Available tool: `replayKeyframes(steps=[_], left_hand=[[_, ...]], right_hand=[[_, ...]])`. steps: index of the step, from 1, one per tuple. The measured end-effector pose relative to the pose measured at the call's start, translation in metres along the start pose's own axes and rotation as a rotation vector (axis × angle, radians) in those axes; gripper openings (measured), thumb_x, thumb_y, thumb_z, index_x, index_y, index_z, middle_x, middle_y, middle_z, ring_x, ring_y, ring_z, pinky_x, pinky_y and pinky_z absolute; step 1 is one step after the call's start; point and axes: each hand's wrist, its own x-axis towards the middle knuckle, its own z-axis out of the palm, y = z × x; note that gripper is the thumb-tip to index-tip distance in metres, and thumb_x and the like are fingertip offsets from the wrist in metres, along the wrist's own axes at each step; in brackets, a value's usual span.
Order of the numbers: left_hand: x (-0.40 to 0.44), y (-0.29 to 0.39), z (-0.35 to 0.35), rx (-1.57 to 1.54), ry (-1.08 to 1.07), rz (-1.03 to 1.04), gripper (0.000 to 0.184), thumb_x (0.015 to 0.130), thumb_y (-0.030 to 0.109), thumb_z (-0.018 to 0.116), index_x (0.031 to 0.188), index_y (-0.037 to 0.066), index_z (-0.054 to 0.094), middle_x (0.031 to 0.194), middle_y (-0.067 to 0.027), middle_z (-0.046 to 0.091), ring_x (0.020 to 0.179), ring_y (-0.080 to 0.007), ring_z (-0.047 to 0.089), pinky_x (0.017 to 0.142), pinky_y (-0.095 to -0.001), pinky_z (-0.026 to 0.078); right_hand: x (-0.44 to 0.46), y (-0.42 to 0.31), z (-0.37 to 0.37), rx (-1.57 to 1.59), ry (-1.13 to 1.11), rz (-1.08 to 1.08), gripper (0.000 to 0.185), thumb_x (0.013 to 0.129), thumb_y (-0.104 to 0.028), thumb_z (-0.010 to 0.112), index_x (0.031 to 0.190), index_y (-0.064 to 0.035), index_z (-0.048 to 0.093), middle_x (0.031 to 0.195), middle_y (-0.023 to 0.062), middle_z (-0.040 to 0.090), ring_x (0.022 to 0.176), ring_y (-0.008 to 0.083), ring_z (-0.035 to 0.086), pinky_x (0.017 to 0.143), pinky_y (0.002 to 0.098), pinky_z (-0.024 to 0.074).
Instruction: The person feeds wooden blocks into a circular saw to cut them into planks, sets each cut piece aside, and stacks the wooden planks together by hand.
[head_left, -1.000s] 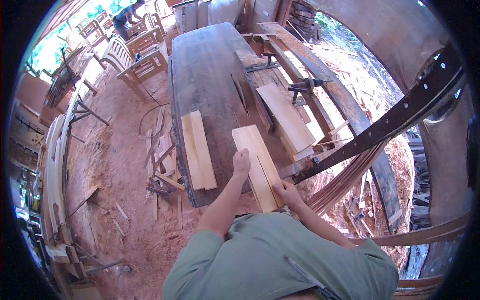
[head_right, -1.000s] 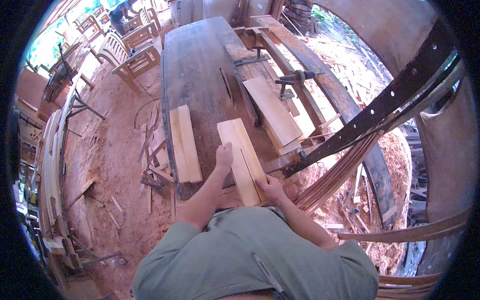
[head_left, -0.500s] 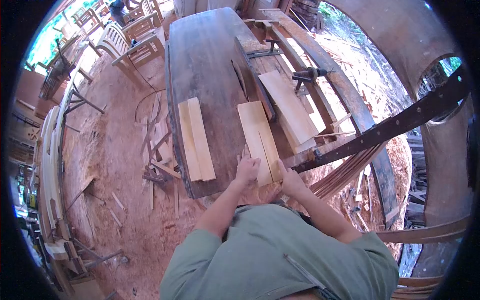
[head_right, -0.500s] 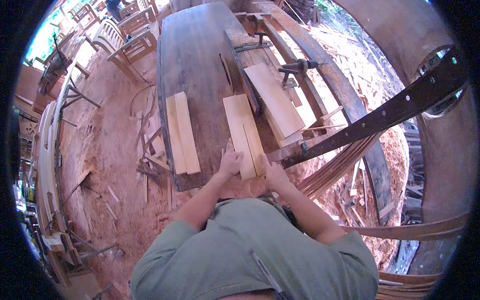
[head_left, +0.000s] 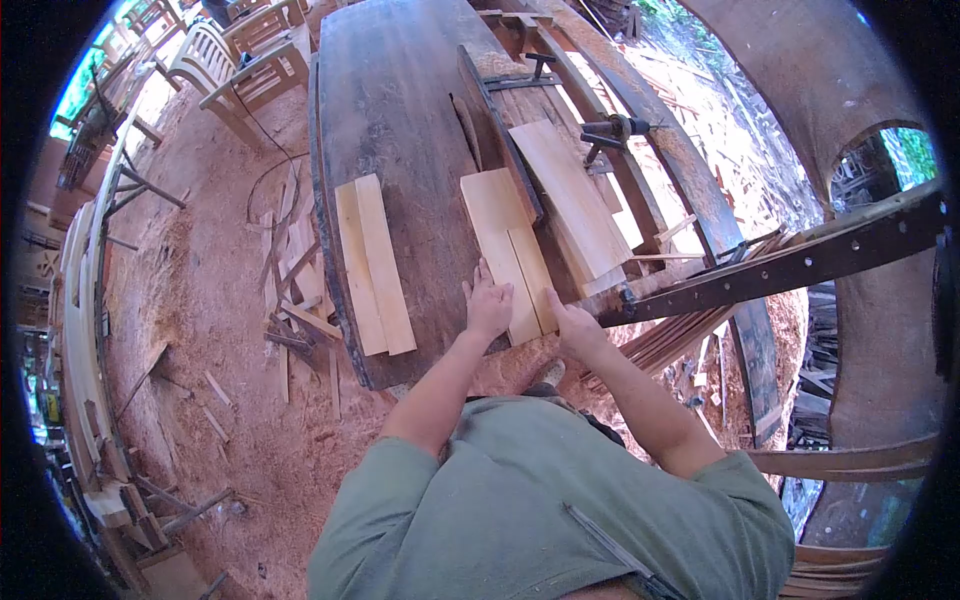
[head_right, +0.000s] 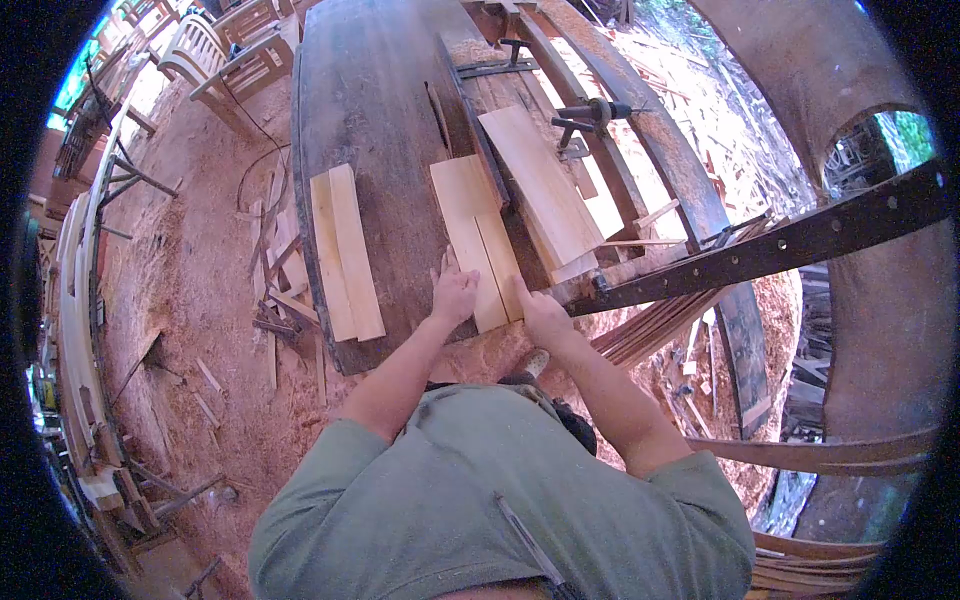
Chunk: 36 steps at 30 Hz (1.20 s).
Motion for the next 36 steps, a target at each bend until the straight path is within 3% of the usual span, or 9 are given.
replayKeyframes(steps=[2,4,20,22,25,29,31,34,36], left_hand=[[0.003,0.003,-0.005,-0.01,-0.037,-0.01,0.041,0.096,0.031,0.048,0.123,0.003,0.063,0.157,-0.0254,0.017,0.145,-0.0411,0.017,0.116,-0.0585,0.009],[0.006,0.004,-0.005,-0.023,0.055,0.022,0.036,0.095,0.03,0.05,0.099,0.003,0.073,0.155,-0.0268,0.022,0.143,-0.0421,0.023,0.115,-0.0587,0.014],[0.048,-0.01,-0.01,-0.026,0.043,0.001,0.035,0.095,0.029,0.052,0.111,0.005,0.07,0.156,-0.0264,0.019,0.145,-0.0426,0.016,0.117,-0.0543,0.01],[0.053,-0.007,-0.018,0.008,0.012,0.005,0.036,0.095,0.029,0.051,0.113,0.004,0.069,0.156,-0.0267,0.02,0.145,-0.042,0.018,0.117,-0.0538,0.011],[0.059,-0.005,-0.022,-0.051,0.121,0.052,0.039,0.095,0.028,0.05,0.104,-0.004,0.069,0.153,-0.0279,0.026,0.141,-0.0433,0.026,0.116,-0.0549,0.017],[0.074,-0.01,-0.026,-0.036,0.118,0.049,0.038,0.094,0.028,0.05,0.101,-0.004,0.07,0.153,-0.028,0.026,0.141,-0.0434,0.026,0.116,-0.0543,0.018],[0.08,-0.01,-0.029,-0.052,0.055,0.031,0.037,0.095,0.028,0.051,0.113,0.0,0.067,0.155,-0.0271,0.022,0.145,-0.041,0.018,0.117,-0.0537,0.014],[0.09,-0.012,-0.034,-0.022,0.019,0.033,0.037,0.095,0.027,0.05,0.113,-0.001,0.067,0.155,-0.027,0.021,0.145,-0.0418,0.018,0.116,-0.054,0.014],[0.096,-0.012,-0.034,-0.016,0.05,0.032,0.037,0.094,0.028,0.051,0.105,-0.002,0.069,0.154,-0.0277,0.022,0.144,-0.0419,0.021,0.117,-0.0532,0.016]], right_hand=[[0.007,0.0,-0.002,-0.03,-0.014,0.005,0.087,0.072,-0.003,0.063,0.149,0.0026,0.022,0.092,0.0226,0.061,0.089,0.0403,0.061,0.08,0.0478,0.0484],[0.012,-0.01,-0.018,-0.055,-0.101,0.06,0.075,0.082,-0.001,0.049,0.15,0.0002,0.019,0.093,0.0246,0.062,0.088,0.0393,0.063,0.081,0.0474,0.0504],[0.057,-0.002,-0.028,-0.101,-0.196,0.033,0.082,0.078,-0.001,0.055,0.149,0.0061,0.015,0.092,0.0264,0.061,0.088,0.0426,0.061,0.08,0.0497,0.0487],[0.065,0.002,-0.026,-0.106,-0.101,-0.045,0.072,0.083,-0.002,0.05,0.147,0.0097,0.02,0.087,0.0264,0.062,0.082,0.0414,0.064,0.073,0.049,0.0518],[0.074,0.004,-0.029,-0.074,-0.126,-0.044,0.08,0.077,0.0,0.054,0.147,0.0095,0.017,0.089,0.0273,0.061,0.086,0.0429,0.062,0.079,0.0497,0.0493],[0.089,0.004,-0.031,-0.103,-0.141,-0.031,0.08,0.076,0.001,0.054,0.147,0.0093,0.018,0.09,0.0277,0.062,0.087,0.0426,0.062,0.079,0.0501,0.0494],[0.095,0.0,-0.04,-0.102,-0.188,0.005,0.079,0.077,0.0,0.053,0.148,0.0082,0.019,0.092,0.027,0.062,0.089,0.0416,0.062,0.08,0.0496,0.0497],[0.102,-0.005,-0.046,-0.186,-0.173,0.001,0.072,0.082,-0.003,0.051,0.147,0.0076,0.021,0.093,0.0241,0.064,0.088,0.0388,0.065,0.078,0.0474,0.0533],[0.108,-0.006,-0.05,-0.196,-0.179,0.0,0.071,0.082,-0.003,0.051,0.147,0.0072,0.023,0.093,0.0235,0.064,0.089,0.0378,0.065,0.079,0.0472,0.0533]])
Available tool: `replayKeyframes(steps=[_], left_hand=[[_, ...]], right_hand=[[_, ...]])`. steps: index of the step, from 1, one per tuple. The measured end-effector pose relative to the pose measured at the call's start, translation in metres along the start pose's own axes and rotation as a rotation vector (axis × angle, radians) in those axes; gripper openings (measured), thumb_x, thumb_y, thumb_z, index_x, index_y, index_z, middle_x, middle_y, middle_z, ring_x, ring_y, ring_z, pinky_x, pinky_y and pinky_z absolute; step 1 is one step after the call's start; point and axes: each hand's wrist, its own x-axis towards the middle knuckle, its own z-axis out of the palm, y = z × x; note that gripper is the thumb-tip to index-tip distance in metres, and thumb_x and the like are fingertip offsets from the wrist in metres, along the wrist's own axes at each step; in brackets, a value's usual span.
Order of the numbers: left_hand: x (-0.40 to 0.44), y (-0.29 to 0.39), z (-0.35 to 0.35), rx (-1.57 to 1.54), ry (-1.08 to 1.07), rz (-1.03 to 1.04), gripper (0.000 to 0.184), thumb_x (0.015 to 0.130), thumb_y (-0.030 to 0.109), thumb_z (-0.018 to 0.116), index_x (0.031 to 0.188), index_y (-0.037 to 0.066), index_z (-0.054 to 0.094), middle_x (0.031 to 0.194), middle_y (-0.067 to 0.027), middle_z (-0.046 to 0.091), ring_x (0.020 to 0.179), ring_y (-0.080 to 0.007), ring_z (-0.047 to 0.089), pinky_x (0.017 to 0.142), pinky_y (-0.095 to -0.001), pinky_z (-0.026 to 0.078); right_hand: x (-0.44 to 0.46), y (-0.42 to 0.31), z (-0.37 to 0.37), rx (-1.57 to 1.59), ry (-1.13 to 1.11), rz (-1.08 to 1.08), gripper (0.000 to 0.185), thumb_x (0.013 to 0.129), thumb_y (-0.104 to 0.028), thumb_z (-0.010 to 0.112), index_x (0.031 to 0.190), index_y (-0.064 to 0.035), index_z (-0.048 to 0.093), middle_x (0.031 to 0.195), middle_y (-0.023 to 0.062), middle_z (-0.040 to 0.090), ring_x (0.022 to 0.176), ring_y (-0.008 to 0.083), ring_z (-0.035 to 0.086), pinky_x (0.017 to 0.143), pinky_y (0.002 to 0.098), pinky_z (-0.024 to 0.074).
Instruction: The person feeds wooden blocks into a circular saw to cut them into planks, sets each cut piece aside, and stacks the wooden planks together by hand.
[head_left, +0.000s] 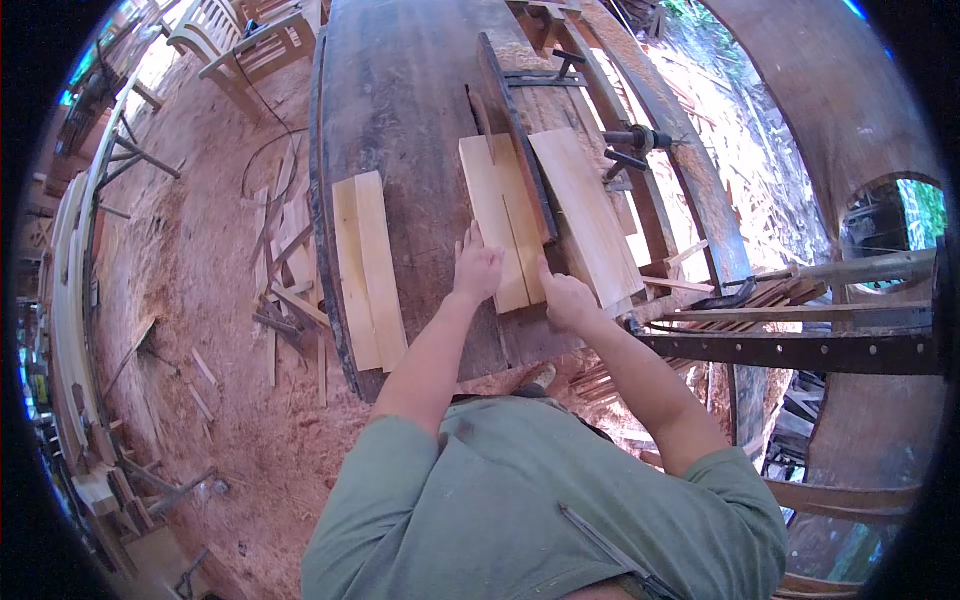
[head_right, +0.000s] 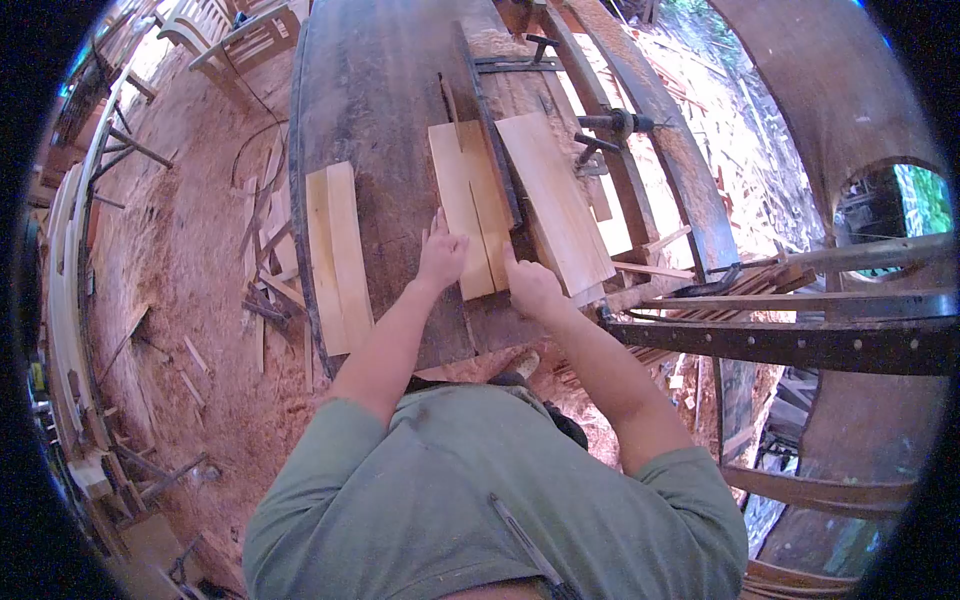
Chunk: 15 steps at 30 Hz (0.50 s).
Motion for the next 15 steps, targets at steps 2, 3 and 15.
replayKeyframes(steps=[2,3,15], left_hand=[[0.007,-0.001,0.001,0.005,0.028,0.003,0.038,0.093,0.029,0.051,0.097,-0.003,0.072,0.154,-0.0283,0.023,0.142,-0.042,0.025,0.117,-0.0523,0.018],[0.01,-0.004,0.002,-0.01,0.052,0.011,0.038,0.093,0.029,0.051,0.098,-0.003,0.072,0.154,-0.0281,0.023,0.143,-0.0417,0.024,0.117,-0.052,0.018],[0.044,-0.007,-0.01,0.029,-0.021,-0.056,0.045,0.096,0.032,0.044,0.113,-0.003,0.067,0.157,-0.0239,0.019,0.146,-0.0341,0.02,0.117,-0.0515,0.015]], right_hand=[[0.006,0.001,-0.003,-0.01,-0.005,0.003,0.071,0.082,-0.004,0.052,0.147,0.0068,0.024,0.094,0.0228,0.064,0.09,0.0368,0.066,0.08,0.0469,0.0534],[0.009,0.001,-0.004,-0.012,0.002,0.01,0.07,0.083,-0.005,0.052,0.146,0.0059,0.025,0.094,0.0224,0.065,0.09,0.0364,0.066,0.08,0.0471,0.0532],[0.041,0.0,-0.013,0.02,0.047,0.101,0.066,0.084,-0.004,0.047,0.148,-0.0031,0.029,0.097,0.0234,0.066,0.093,0.038,0.066,0.082,0.0481,0.0522]])
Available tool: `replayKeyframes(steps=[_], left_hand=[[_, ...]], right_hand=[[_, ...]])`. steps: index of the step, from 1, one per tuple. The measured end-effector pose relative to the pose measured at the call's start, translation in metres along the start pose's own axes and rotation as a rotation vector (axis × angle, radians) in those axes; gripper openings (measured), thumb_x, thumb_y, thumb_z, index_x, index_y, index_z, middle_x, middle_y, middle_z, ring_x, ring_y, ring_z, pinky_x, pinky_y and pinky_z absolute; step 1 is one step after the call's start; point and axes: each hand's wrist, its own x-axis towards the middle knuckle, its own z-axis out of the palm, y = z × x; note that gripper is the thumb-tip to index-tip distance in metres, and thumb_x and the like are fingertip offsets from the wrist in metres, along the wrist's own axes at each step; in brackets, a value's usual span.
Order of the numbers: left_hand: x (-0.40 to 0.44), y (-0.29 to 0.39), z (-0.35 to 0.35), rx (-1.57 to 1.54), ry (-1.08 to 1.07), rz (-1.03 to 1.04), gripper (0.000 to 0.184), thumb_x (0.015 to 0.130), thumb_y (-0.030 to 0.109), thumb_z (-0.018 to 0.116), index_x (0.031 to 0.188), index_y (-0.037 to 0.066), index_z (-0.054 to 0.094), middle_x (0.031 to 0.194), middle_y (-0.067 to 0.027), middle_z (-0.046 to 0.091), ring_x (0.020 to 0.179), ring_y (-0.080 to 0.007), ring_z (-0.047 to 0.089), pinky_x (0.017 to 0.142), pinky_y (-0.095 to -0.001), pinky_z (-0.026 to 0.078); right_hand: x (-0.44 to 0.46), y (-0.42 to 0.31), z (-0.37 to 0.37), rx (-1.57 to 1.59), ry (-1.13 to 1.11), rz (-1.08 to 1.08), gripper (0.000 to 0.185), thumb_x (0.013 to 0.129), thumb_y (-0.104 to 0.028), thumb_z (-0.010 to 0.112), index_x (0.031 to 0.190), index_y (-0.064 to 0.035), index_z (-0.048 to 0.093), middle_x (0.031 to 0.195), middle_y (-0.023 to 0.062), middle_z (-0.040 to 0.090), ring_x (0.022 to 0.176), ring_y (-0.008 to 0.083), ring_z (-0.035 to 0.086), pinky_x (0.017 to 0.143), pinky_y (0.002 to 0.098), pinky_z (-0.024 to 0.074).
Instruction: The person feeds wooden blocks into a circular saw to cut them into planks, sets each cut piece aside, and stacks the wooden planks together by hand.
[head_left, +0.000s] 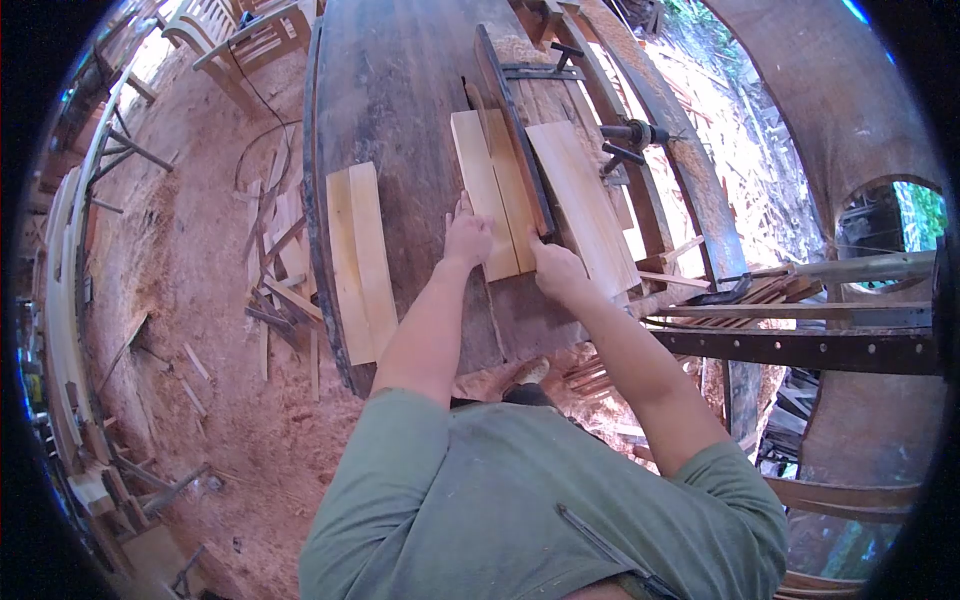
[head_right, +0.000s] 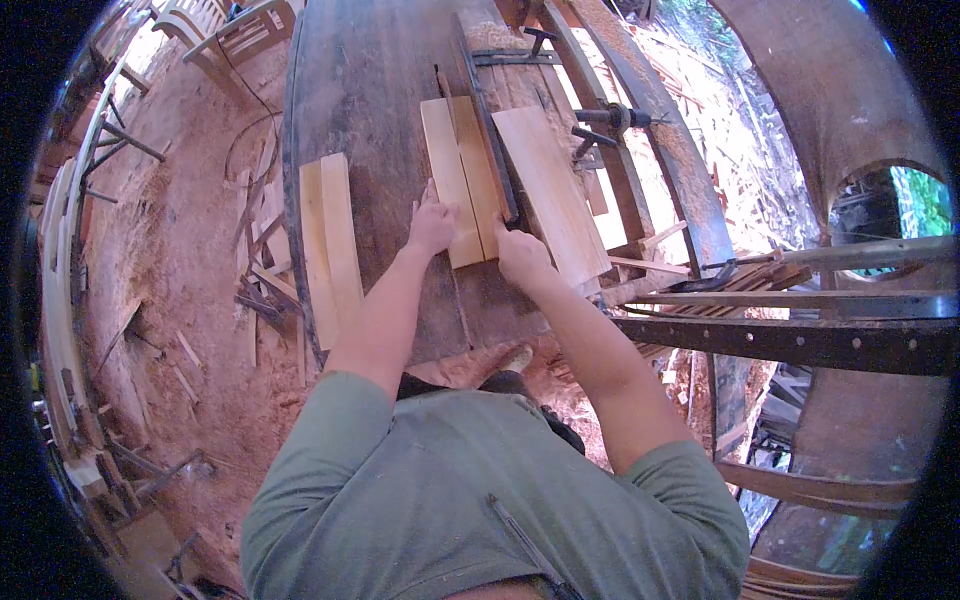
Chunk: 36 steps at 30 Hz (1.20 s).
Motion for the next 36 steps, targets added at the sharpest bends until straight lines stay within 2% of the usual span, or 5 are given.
replayKeyframes(steps=[15,21,26,32,36], left_hand=[[0.014,0.002,0.0,0.084,-0.094,-0.059,0.053,0.097,0.036,0.041,0.123,-0.005,0.061,0.159,-0.0227,0.012,0.147,-0.0327,0.018,0.117,-0.0533,0.015],[-0.104,0.015,0.033,-0.101,0.026,0.004,0.052,0.095,0.027,0.049,0.135,-0.006,0.049,0.155,-0.0255,0.022,0.143,-0.0368,0.026,0.117,-0.0521,0.017],[-0.21,0.038,0.051,-0.086,0.133,0.054,0.036,0.089,0.026,0.054,0.097,-0.006,0.069,0.147,-0.0306,0.033,0.133,-0.0465,0.038,0.111,-0.053,0.03],[-0.217,0.053,0.044,0.06,0.088,-0.09,0.039,0.082,0.025,0.06,0.106,-0.005,0.065,0.135,-0.0263,0.045,0.116,-0.0449,0.049,0.097,-0.0527,0.043],[-0.213,0.062,0.022,0.049,0.262,-0.052,0.04,0.084,0.026,0.063,0.105,-0.008,0.062,0.134,-0.0273,0.044,0.117,-0.0419,0.049,0.098,-0.0524,0.042]], right_hand=[[0.005,-0.006,0.004,0.004,0.048,0.067,0.063,0.087,-0.004,0.045,0.148,-0.0055,0.03,0.098,0.0234,0.066,0.096,0.0393,0.065,0.085,0.0493,0.0514],[-0.085,0.006,0.05,0.015,0.008,-0.012,0.069,0.083,-0.009,0.053,0.147,-0.001,0.028,0.094,0.0244,0.064,0.09,0.0414,0.063,0.083,0.0498,0.0503],[-0.185,-0.006,0.062,0.046,-0.074,0.021,0.095,0.071,-0.026,0.076,0.147,0.0024,0.026,0.108,0.0253,0.06,0.103,0.0402,0.056,0.091,0.047,0.0471],[-0.174,-0.009,0.112,0.931,0.182,0.256,0.071,0.07,-0.027,0.079,0.123,0.0061,0.047,0.119,0.0246,0.057,0.114,0.0331,0.056,0.096,0.0437,0.0457],[-0.186,-0.017,0.057,1.024,0.022,0.337,0.065,0.068,-0.016,0.077,0.121,0.0064,0.049,0.111,0.0193,0.062,0.105,0.0271,0.062,0.089,0.0394,0.0514]])
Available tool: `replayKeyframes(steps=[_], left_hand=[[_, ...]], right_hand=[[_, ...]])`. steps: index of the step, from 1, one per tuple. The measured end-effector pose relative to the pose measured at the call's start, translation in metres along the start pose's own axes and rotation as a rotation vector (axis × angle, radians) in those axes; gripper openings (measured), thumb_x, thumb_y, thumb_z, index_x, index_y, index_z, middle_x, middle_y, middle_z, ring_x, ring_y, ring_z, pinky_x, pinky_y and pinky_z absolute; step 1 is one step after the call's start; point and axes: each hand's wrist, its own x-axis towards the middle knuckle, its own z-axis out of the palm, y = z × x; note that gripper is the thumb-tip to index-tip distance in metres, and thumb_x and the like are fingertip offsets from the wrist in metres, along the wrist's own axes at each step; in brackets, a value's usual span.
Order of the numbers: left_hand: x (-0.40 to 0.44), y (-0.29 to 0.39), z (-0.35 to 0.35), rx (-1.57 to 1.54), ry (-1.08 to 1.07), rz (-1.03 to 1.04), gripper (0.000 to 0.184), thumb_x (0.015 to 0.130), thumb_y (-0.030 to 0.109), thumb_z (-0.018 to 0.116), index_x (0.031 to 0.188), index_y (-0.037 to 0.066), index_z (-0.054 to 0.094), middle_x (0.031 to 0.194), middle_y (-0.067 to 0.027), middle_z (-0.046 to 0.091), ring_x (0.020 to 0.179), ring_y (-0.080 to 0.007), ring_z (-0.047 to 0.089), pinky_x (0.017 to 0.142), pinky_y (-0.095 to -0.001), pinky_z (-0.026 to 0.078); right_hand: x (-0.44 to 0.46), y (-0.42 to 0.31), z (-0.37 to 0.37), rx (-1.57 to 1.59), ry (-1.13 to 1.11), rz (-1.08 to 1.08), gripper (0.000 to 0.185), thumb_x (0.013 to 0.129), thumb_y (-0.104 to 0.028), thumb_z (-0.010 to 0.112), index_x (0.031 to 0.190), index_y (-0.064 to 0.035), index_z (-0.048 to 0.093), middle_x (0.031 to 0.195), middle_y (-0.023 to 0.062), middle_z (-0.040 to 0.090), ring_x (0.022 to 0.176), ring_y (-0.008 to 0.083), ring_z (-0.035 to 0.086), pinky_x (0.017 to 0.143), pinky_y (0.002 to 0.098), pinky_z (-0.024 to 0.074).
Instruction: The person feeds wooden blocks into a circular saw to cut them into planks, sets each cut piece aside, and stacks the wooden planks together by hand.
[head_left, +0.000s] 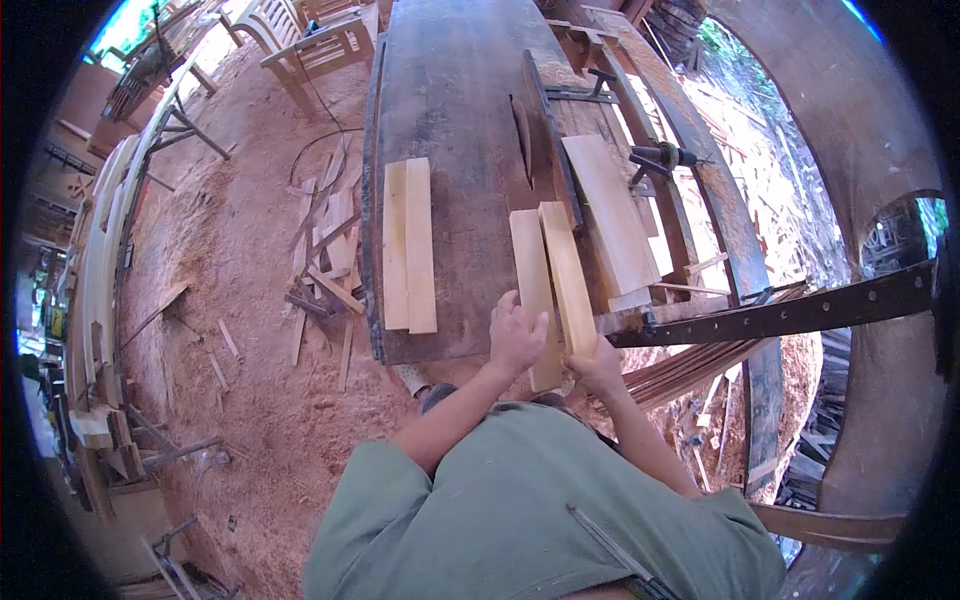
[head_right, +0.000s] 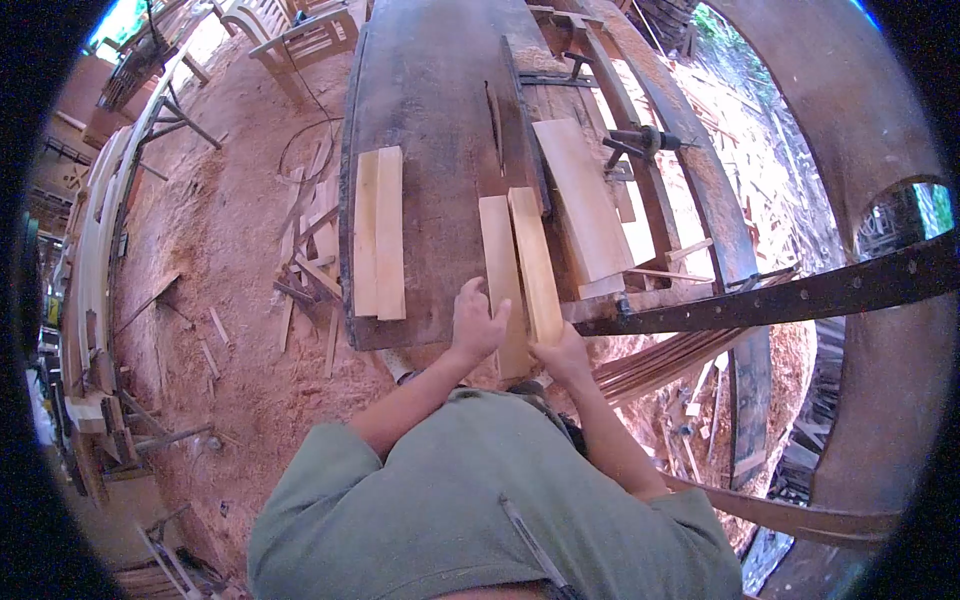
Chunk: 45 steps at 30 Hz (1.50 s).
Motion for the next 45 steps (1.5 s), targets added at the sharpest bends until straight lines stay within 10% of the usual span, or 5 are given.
replayKeyframes(steps=[8,18,24,32,45], left_hand=[[0.033,-0.006,-0.072,-1.102,-0.128,-0.501,0.046,0.076,0.023,0.081,0.107,-0.005,0.06,0.096,-0.014,0.067,0.09,-0.0235,0.066,0.079,-0.0361,0.054],[0.106,-0.143,-0.164,0.002,0.084,-0.321,0.068,0.056,0.027,0.085,0.109,-0.006,0.06,0.107,-0.0241,0.067,0.098,-0.0352,0.066,0.086,-0.0401,0.054],[0.116,-0.169,-0.154,-0.188,-0.044,-0.263,0.061,0.063,0.02,0.079,0.114,-0.005,0.058,0.103,-0.02,0.068,0.096,-0.0325,0.067,0.085,-0.0389,0.053],[0.117,-0.148,-0.128,0.517,0.715,0.192,0.056,0.077,0.027,0.075,0.113,-0.011,0.057,0.111,-0.0237,0.066,0.107,-0.0326,0.063,0.093,-0.0402,0.049],[0.082,-0.021,0.055,-0.292,-0.468,0.186,0.05,0.089,0.026,0.06,0.122,-0.011,0.056,0.156,-0.0301,0.009,0.14,-0.0409,0.031,0.116,-0.0494,0.021]], right_hand=[[-0.02,-0.038,0.04,0.177,-0.283,-0.409,0.068,0.08,-0.029,0.077,0.131,0.0023,0.046,0.122,0.019,0.055,0.108,0.0233,0.057,0.089,0.0381,0.0496],[-0.002,-0.004,0.063,-0.54,0.142,-0.214,0.081,0.073,-0.022,0.075,0.14,0.0038,0.035,0.118,0.0218,0.053,0.111,0.0385,0.053,0.095,0.0436,0.0464],[0.005,0.022,0.008,1.106,-0.496,0.217,0.052,0.084,-0.021,0.065,0.128,0.0025,0.051,0.11,0.0107,0.062,0.092,0.0191,0.064,0.08,0.0342,0.0555],[0.025,0.014,0.012,-0.741,0.517,-0.249,0.083,0.077,-0.036,0.074,0.143,-0.0036,0.038,0.131,0.0249,0.048,0.103,0.0377,0.059,0.087,0.0448,0.0504],[0.026,0.019,-0.002,-0.751,0.068,-0.518,0.078,0.079,-0.002,0.056,0.151,-0.0069,0.025,0.092,0.0208,0.062,0.085,0.0385,0.062,0.078,0.0481,0.0498]])
